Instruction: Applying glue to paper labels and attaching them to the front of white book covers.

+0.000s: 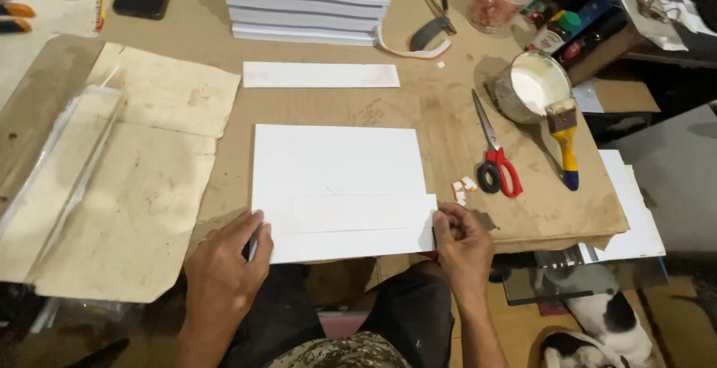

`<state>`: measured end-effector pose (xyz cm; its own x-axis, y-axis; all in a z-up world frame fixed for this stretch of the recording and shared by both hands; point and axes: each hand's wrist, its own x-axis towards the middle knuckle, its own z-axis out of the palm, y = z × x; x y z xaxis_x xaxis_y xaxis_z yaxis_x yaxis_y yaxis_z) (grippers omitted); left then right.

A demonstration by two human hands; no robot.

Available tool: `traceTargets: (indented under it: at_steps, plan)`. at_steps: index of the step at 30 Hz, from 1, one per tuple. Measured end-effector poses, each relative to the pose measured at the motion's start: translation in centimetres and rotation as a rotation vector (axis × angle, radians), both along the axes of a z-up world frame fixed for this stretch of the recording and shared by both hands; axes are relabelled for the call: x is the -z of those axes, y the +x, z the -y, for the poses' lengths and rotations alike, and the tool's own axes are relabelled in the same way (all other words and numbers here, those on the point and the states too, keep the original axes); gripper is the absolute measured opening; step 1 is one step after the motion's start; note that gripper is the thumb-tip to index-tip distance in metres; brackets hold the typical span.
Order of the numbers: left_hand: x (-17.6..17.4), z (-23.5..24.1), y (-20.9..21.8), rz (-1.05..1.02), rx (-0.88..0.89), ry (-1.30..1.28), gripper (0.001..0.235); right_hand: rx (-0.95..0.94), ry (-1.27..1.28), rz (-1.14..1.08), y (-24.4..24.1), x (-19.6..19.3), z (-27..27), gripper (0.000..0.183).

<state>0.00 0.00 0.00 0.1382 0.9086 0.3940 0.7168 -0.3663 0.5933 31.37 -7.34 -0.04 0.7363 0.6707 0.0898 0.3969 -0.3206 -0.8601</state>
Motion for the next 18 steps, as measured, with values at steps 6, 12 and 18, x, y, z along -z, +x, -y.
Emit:
traceTargets:
  at_steps: [6,12,18]
  plan:
    - [-0.4,0.1,0.2,-0.082,-0.003,0.074,0.023,-0.312,0.281,0.686,-4.0,0.1,0.4,0.003]
    - [0.3,0.2,0.2,-0.105,-0.028,0.11,0.022,-0.521,0.172,0.765,-8.1,1.1,-1.3,0.017]
    - [0.5,0.2,0.2,-0.048,-0.002,0.201,0.017,-0.255,0.2,0.83,-0.4,2.4,-1.1,0.015]
